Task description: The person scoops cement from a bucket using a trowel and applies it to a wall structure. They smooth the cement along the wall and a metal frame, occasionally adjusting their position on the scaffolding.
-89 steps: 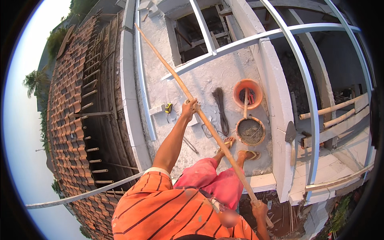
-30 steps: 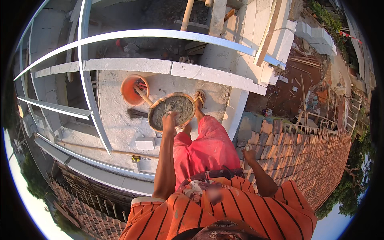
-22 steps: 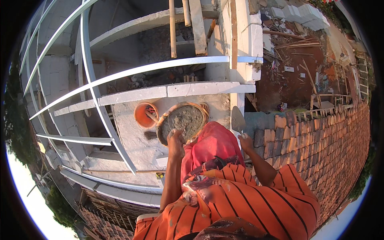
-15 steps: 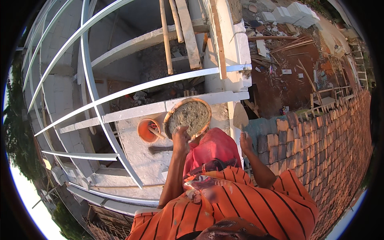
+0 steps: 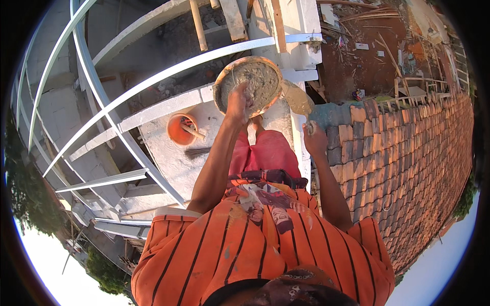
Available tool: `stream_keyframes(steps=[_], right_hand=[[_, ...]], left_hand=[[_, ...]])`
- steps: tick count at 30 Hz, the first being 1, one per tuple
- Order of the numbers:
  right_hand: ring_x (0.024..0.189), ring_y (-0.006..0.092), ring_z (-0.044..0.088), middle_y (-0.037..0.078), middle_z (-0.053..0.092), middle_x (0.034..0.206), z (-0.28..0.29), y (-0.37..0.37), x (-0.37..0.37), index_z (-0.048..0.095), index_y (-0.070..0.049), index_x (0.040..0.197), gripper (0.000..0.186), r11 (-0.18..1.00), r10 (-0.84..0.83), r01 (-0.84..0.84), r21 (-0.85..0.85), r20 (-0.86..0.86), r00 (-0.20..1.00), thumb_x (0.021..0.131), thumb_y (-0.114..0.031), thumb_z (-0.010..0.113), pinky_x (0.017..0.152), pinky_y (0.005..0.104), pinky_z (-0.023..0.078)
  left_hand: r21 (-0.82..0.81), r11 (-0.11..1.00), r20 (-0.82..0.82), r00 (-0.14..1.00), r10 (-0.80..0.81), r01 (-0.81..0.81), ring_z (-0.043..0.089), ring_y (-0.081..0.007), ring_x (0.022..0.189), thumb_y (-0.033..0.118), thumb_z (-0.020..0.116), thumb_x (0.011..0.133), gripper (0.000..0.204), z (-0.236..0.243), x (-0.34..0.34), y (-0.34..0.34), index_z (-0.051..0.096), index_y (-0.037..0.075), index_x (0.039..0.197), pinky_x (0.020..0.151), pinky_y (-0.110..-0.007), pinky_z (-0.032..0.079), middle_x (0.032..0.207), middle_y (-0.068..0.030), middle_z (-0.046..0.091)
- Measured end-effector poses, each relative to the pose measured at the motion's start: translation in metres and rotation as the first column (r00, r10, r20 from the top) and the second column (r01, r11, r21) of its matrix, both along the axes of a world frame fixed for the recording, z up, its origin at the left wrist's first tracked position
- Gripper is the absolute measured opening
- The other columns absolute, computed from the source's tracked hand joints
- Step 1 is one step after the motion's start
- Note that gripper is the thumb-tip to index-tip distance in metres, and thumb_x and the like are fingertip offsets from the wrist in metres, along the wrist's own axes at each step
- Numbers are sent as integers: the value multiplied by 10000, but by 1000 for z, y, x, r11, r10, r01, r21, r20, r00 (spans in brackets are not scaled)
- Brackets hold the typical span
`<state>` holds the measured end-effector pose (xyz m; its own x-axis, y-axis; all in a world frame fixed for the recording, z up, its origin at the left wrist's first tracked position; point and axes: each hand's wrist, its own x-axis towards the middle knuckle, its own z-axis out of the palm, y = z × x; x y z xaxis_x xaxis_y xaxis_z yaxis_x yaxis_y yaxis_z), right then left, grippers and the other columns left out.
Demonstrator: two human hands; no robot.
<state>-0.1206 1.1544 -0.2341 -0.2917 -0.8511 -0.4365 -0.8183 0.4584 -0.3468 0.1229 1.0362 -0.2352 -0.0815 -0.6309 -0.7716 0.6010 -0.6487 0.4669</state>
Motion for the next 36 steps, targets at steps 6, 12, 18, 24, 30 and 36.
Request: stream_keyframes(steps=[6, 12, 18, 24, 30, 36], right_hand=[[889, 352, 608, 187, 628, 970, 28, -106, 20, 610, -19, 1008, 319, 947, 320, -308, 88, -220, 921, 823, -268, 535, 784, 424, 478], [875, 367, 615, 224, 629, 928, -18, -128, 69, 623, -13, 908, 371, 856, 474, -430, 286, -101, 875, 817, -361, 534, 764, 449, 487], [885, 376, 605, 216, 632, 910, -52, -90, 120, 629, -36, 989, 457, 852, 409, -444, 278, 176, 895, 825, -451, 532, 775, 427, 487], [868, 353, 608, 190, 638, 898, -64, -70, 97, 652, -55, 977, 398, 935, 301, -340, 102, 281, 911, 818, -400, 532, 765, 411, 475], [702, 321, 606, 169, 618, 701, -73, -72, 77, 658, -12, 845, 349, 945, 324, -274, -179, 385, 864, 810, -342, 547, 662, 385, 460], [531, 182, 567, 94, 572, 560, -77, -73, 47, 646, 14, 809, 328, 986, 160, -158, -49, 513, 843, 809, -299, 546, 512, 325, 437]], left_hand=[[8, 1000, 9, 1000, 25, -25, 292, -125, 488, 321, 316, 972, 322, -11, 18, 21, 399, 109, 744, 541, -293, 338, 547, 18, 278], [-77, 997, 14, 1000, 18, -17, 338, -132, 472, 365, 310, 972, 330, -38, 28, 27, 411, 106, 794, 521, -324, 386, 548, 14, 303], [-21, 1000, -13, 1000, -21, 21, 363, -149, 489, 325, 347, 959, 304, -55, 42, 34, 427, 80, 797, 553, -329, 415, 554, -1, 333], [3, 999, 31, 999, -43, 43, 500, -210, 613, 171, 386, 910, 186, -50, 67, 39, 490, 17, 888, 679, -367, 471, 618, -43, 444], [-12, 988, 61, 986, -155, 156, 587, -206, 717, 151, 364, 922, 197, -49, 80, 45, 500, 20, 978, 763, -335, 502, 711, -31, 497], [11, 992, 91, 988, -122, 122, 609, -191, 716, 151, 368, 922, 199, -47, 78, 44, 504, 24, 993, 763, -326, 514, 702, -19, 513]])
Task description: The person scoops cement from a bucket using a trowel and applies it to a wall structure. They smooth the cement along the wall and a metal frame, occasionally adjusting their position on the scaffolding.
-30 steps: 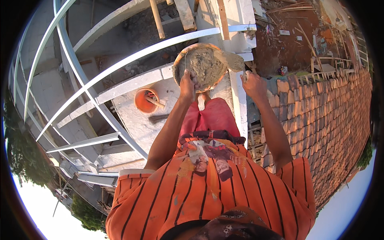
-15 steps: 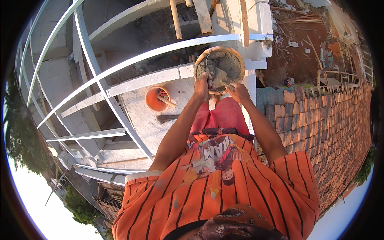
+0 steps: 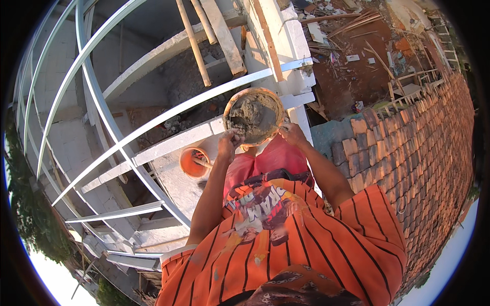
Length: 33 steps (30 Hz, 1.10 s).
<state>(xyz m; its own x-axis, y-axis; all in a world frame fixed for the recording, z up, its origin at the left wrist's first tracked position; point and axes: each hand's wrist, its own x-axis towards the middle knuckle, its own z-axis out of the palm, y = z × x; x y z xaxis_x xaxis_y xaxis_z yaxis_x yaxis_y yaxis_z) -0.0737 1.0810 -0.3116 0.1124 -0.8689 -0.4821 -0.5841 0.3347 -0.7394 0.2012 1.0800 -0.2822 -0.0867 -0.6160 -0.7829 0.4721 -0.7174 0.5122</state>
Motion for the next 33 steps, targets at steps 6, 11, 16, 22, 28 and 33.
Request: stream_keyframes(steps=[6, 11, 16, 22, 28, 33], right_hand=[[517, 114, 526, 46, 571, 620, -1, -16, -37, 607, 18, 893, 307, 953, -292, 263, 152, 223, 930, 837, -275, 536, 458, 272, 403], [621, 200, 595, 101, 619, 708, 44, -70, -60, 615, 2, 883, 328, 858, -481, 504, -100, 185, 857, 827, -309, 528, 561, 324, 452], [887, 350, 593, 184, 617, 987, 14, -129, -88, 586, -42, 1053, 409, 770, -523, 392, -503, -145, 840, 813, -374, 586, 755, 417, 465], [1013, 312, 561, 98, 565, 1104, -24, -183, -100, 534, -76, 1146, 470, 879, -473, 431, -203, -472, 744, 803, -389, 603, 807, 421, 468], [972, 361, 568, 170, 600, 1040, -37, -176, -144, 562, -42, 1100, 422, 875, -479, 423, -233, -296, 827, 848, -378, 515, 810, 448, 454], [992, 423, 541, 250, 589, 1030, -60, -158, -178, 555, -18, 1100, 424, 944, -320, 281, -171, -284, 904, 877, -360, 439, 832, 466, 438]], left_hand=[[33, 991, 31, 991, 131, -132, 581, -189, 654, 172, 382, 929, 183, 8, -7, 5, 502, 38, 968, 706, -331, 505, 684, -27, 512], [33, 979, 158, 968, 194, -201, 583, -188, 632, 195, 402, 923, 191, 4, -13, 12, 509, 42, 963, 676, -324, 512, 665, -24, 499], [-11, 977, 276, 939, 206, -211, 561, -198, 655, 263, 473, 898, 253, 4, -24, 20, 519, 33, 991, 681, -348, 509, 678, -32, 470], [-9, 978, 384, 902, 198, -210, 581, -171, 575, 287, 427, 935, 253, 6, -31, 20, 530, 56, 955, 609, -310, 531, 606, -17, 470], [-19, 986, 476, 866, 155, -166, 577, -163, 573, 345, 346, 963, 365, 2, -38, 26, 529, 29, 949, 609, -317, 537, 588, -19, 445], [-34, 988, 533, 833, 145, -150, 584, -171, 564, 366, 324, 967, 414, 2, -45, 26, 524, 5, 958, 594, -314, 539, 563, -11, 441]])
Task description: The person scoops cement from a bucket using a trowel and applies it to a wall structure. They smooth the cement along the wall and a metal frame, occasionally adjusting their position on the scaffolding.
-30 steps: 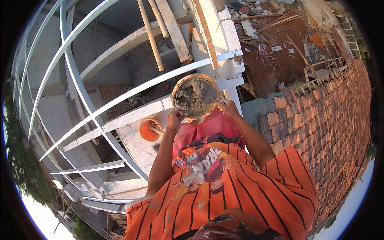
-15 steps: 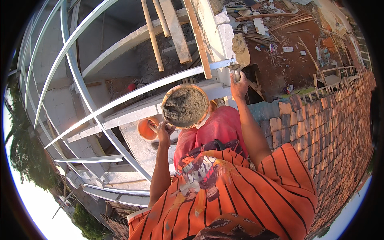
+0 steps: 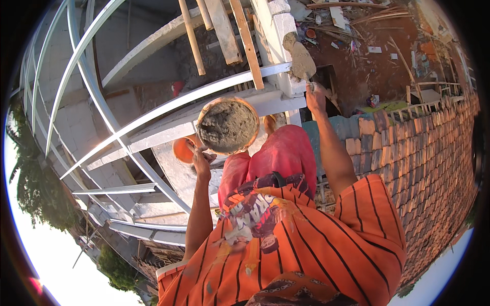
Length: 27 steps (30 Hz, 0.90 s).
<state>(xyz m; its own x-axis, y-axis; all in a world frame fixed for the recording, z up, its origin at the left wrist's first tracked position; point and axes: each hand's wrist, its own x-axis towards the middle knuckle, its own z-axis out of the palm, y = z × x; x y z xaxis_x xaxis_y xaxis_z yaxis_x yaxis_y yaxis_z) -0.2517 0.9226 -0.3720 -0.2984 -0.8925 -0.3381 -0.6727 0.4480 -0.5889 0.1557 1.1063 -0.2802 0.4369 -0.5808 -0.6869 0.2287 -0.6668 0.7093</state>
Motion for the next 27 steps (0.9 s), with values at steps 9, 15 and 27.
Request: stream_keyframes(steps=[9, 15, 27], right_hand=[[925, 442, 557, 280, 594, 957, -43, 42, -4, 551, 47, 1036, 451, 996, 85, -87, 38, 30, 996, 885, -368, 455, 794, 472, 448], [931, 394, 585, 212, 624, 973, -40, 69, -40, 542, -57, 1167, 454, 969, 76, -58, 241, -64, 995, 864, -390, 481, 821, 453, 456], [930, 305, 599, 95, 640, 1004, 61, -174, -94, 597, -123, 1074, 397, 712, 686, -666, 222, -425, 591, 854, -442, 508, 786, 437, 473]], left_hand=[[34, 999, 51, 998, -26, 24, 597, -167, 545, 363, 335, 968, 398, 4, 1, -3, 521, 11, 967, 551, -284, 523, 538, -6, 439], [45, 999, 50, 999, -13, 10, 602, -165, 559, 368, 325, 970, 403, -2, 2, 0, 520, 16, 968, 556, -283, 522, 559, -4, 448], [20, 999, 139, 989, 44, -47, 548, -156, 503, 393, 313, 971, 408, 5, -12, -2, 502, 35, 915, 539, -279, 495, 522, -20, 418]])
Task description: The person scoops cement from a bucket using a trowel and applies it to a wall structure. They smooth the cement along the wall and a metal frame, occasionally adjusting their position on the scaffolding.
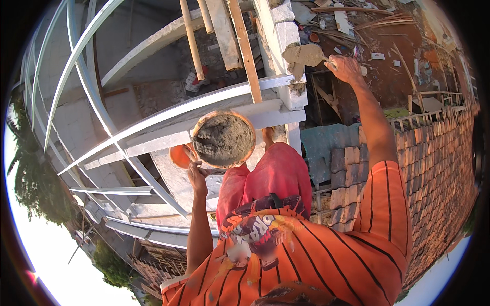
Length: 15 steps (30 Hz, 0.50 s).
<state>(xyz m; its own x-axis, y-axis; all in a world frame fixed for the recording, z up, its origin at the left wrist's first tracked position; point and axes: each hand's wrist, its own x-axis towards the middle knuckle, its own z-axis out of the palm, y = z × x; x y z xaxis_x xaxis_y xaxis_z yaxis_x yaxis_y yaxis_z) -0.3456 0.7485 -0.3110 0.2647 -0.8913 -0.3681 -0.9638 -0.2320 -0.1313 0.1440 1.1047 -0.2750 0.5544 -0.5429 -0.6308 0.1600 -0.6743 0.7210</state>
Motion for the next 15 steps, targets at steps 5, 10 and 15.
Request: stream_keyframes(steps=[5, 10, 15], right_hand=[[994, 320, 580, 114, 631, 1058, -9, -81, 28, 591, -146, 1128, 487, 996, -69, 66, -59, -47, 996, 856, -524, 447, 852, 444, 451], [980, 314, 588, 113, 630, 1052, -8, -59, 40, 603, -137, 1101, 503, 966, -254, 258, -26, 100, 962, 849, -543, 448, 819, 441, 463], [908, 308, 611, 94, 646, 976, 17, 22, 52, 623, -127, 1028, 412, 924, -349, 364, -114, 134, 928, 823, -475, 544, 754, 415, 481]], left_hand=[[-10, 1000, -17, 1000, 9, -9, 543, -149, 526, 416, 323, 966, 420, 3, -3, 0, 495, 33, 941, 560, -286, 498, 544, -22, 430], [-14, 1000, -5, 1000, -6, 6, 534, -139, 523, 415, 306, 970, 423, 2, -5, 2, 483, 31, 956, 573, -295, 504, 542, -19, 429], [-24, 1000, 3, 1000, -3, 3, 524, -138, 512, 413, 294, 973, 423, 4, -9, -2, 479, 34, 950, 577, -297, 504, 536, -19, 425]])
